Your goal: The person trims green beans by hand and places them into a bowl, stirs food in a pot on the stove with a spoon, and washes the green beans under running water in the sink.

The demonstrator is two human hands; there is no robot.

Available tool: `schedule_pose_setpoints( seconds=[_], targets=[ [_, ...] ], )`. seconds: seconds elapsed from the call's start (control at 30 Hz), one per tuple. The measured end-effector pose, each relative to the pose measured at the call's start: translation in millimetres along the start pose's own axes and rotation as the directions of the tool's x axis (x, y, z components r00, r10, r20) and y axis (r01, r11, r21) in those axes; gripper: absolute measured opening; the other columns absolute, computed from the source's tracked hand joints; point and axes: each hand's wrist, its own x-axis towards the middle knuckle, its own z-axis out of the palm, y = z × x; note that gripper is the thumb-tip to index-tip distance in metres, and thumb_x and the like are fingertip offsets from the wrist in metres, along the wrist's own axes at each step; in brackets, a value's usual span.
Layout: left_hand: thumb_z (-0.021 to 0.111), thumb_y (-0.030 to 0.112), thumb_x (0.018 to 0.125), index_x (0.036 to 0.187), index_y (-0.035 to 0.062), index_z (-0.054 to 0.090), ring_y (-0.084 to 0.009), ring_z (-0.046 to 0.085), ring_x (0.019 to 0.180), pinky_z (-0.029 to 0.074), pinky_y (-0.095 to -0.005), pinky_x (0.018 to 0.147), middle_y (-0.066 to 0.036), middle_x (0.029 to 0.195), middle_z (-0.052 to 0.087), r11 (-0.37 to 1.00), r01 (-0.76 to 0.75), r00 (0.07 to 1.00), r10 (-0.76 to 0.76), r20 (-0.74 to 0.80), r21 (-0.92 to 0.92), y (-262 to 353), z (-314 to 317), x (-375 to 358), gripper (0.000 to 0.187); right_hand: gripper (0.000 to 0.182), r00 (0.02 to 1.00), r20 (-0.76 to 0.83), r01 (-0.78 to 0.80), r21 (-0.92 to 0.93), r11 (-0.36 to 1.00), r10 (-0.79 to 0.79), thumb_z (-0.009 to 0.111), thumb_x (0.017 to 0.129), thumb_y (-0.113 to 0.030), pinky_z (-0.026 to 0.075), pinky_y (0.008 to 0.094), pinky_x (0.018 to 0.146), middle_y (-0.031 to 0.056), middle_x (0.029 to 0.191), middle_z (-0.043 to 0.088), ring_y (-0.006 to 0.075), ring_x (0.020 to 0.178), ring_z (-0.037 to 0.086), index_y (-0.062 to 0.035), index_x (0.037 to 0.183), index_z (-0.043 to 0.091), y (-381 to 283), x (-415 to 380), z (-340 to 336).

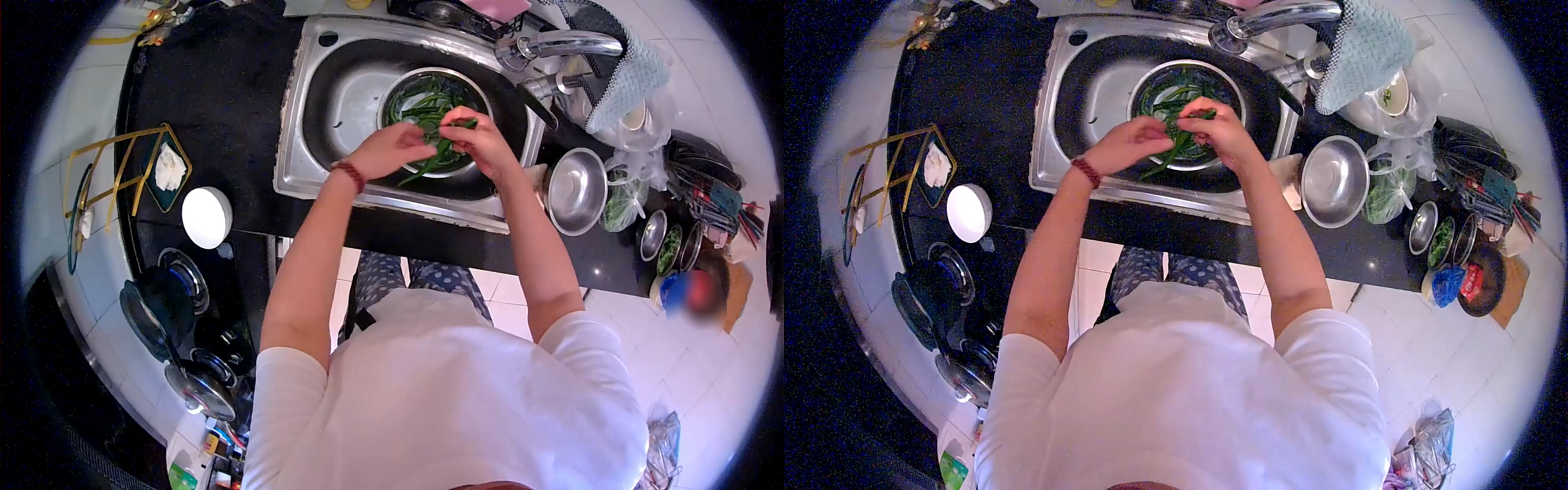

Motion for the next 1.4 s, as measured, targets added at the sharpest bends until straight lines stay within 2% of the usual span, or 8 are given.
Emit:
schedule_pose_setpoints(
  seconds=[0.1,0.23,0.37,0.43,0.5,0.63,0.77,1.4],
  targets=[
    [0.057,0.027,0.093,0.119,0.0012,0.051,-0.0185,0.061,0.099,0.047,-0.0303,0.087,-0.013,0.105,0.065,0.863,-0.125,0.973,0.204,-0.111,0.490,8.9,27.3,15.5,0.037,0.014,0.989,-0.150,0.016,0.022,1.000,-0.013,0.074,0.078,-0.010,0.041,0.0216,0.055,-0.0001,0.078,0.061,0.0077,0.063,0.052,-0.0082,0.087,0.063,-3.8,8.3,25.8],
    [0.053,0.022,0.094,0.111,-0.0005,0.054,-0.0202,0.062,0.071,0.049,-0.0334,0.073,-0.013,0.086,0.066,0.975,0.181,0.978,-0.192,-0.084,-0.126,7.8,45.3,25.4,0.029,0.021,0.932,-0.357,-0.038,0.100,0.994,0.071,0.076,0.077,-0.015,0.045,0.0228,0.054,0.0020,0.075,0.060,0.0114,0.065,0.057,-0.0037,0.089,0.064,19.6,25.3,10.8],
    [0.051,0.027,0.094,0.095,0.0010,0.053,-0.0169,0.053,0.060,0.045,-0.0308,0.055,-0.006,0.068,0.055,0.973,0.060,0.967,-0.001,-0.254,0.224,-17.7,43.0,24.7,0.026,0.021,0.846,-0.531,0.125,0.274,0.953,0.042,0.066,0.087,-0.020,0.051,0.0253,0.059,0.0051,0.073,0.060,0.0129,0.066,0.059,0.0006,0.091,0.064,48.5,34.8,-11.2],
    [0.058,0.031,0.092,0.089,0.0043,0.056,-0.0144,0.054,0.062,0.043,-0.0275,0.055,-0.005,0.070,0.057,0.970,0.216,0.923,-0.239,-0.303,-0.108,-18.8,34.2,14.2,0.027,0.025,0.802,-0.575,0.071,-0.171,0.983,-0.158,0.065,0.086,-0.020,0.052,0.0341,0.070,0.0110,0.086,0.062,0.0232,0.079,0.062,-0.0005,0.100,0.063,71.9,51.5,-42.8],
    [0.060,0.031,0.090,0.091,0.0049,0.059,-0.0165,0.058,0.067,0.046,-0.0286,0.060,-0.008,0.076,0.062,0.814,0.218,0.877,-0.406,-0.258,-0.539,-15.4,24.9,-1.1,0.026,0.034,0.784,-0.364,0.013,-0.800,0.600,-0.502,0.069,0.081,-0.020,0.051,0.0419,0.078,0.0152,0.100,0.062,0.0300,0.090,0.062,-0.0023,0.108,0.061,99.3,70.2,-66.2],
    [0.069,0.026,0.086,0.087,0.0054,0.059,-0.0072,0.050,0.061,0.041,-0.0220,0.055,-0.001,0.075,0.058,0.788,0.026,0.898,-0.288,-0.331,-0.615,-27.1,13.2,-11.0,0.023,0.069,0.760,0.073,0.037,-0.997,-0.070,-0.645,0.079,0.066,-0.023,0.043,0.0488,0.094,0.0169,0.127,0.051,0.0349,0.117,0.050,-0.0099,0.127,0.049,78.1,81.2,-28.6],
    [0.069,0.025,0.086,0.087,0.0039,0.060,-0.0075,0.052,0.063,0.042,-0.0228,0.055,-0.002,0.077,0.061,0.722,0.029,0.877,-0.351,-0.330,-0.692,-35.0,10.7,-17.4,0.023,0.049,0.966,0.210,0.158,-0.942,-0.297,-0.151,0.061,0.077,-0.012,0.045,0.0480,0.093,0.0145,0.122,0.054,0.0341,0.117,0.050,-0.0087,0.124,0.050,111.0,117.6,-34.4],
    [0.075,0.021,0.080,0.084,0.0101,0.059,-0.0075,0.048,0.060,0.039,-0.0228,0.054,0.004,0.070,0.053,0.614,-0.202,0.826,-0.313,-0.470,-0.763,11.5,33.3,61.7,0.020,0.017,0.753,0.223,0.188,-0.975,-0.122,-0.619,0.050,0.080,-0.004,0.042,0.0447,0.073,0.0162,0.089,0.052,0.0357,0.086,0.052,-0.0016,0.096,0.045,36.7,41.6,15.9]
  ],
)
